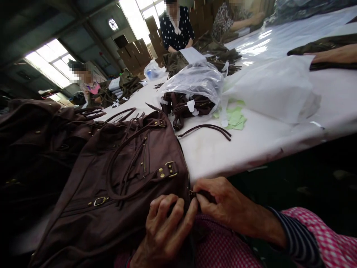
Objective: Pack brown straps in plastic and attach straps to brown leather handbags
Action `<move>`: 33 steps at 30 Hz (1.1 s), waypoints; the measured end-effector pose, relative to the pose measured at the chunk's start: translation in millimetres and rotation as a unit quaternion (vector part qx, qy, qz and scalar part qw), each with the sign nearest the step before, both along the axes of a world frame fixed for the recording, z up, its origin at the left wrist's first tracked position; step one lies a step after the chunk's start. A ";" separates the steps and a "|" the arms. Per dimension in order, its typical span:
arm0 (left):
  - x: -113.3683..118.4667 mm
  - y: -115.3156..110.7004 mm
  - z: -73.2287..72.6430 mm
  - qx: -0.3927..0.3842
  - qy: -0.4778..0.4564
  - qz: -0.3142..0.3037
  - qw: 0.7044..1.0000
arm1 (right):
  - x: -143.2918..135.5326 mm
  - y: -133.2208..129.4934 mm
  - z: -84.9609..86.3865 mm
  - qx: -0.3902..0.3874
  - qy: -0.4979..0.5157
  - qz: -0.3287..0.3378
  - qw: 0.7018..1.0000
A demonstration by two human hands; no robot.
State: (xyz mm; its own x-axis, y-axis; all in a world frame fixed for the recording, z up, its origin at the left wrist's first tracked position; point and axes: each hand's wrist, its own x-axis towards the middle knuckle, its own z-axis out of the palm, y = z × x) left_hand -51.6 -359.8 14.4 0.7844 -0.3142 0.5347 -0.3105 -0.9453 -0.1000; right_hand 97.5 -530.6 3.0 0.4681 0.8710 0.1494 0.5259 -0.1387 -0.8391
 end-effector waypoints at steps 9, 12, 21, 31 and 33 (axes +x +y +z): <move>2.0 8.0 7.2 -0.023 0.018 -0.047 0.998 | -5.2 2.6 -9.3 0.102 -0.003 -0.006 0.995; 2.8 12.1 5.0 -0.009 0.034 -0.074 0.997 | -6.0 -2.1 -23.2 0.126 -0.108 0.000 0.986; 5.8 17.3 8.2 -0.025 0.063 -0.095 0.993 | -4.4 0.3 -30.3 0.179 -0.229 -0.025 0.956; -11.8 19.6 29.5 0.009 0.083 -0.080 0.993 | 13.5 6.8 -16.3 0.130 -0.284 -0.062 0.948; -15.8 20.2 37.0 0.015 0.095 -0.069 0.993 | 15.9 10.3 -10.4 0.105 -0.310 -0.058 0.943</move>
State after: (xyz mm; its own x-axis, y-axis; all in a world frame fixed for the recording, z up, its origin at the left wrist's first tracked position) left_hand -67.4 -339.6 51.4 0.8184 -0.4396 0.3700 -0.4530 -0.8898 -0.0553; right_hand 113.5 -520.3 -7.4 0.3245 0.7397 0.5896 0.9161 -0.0906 -0.3905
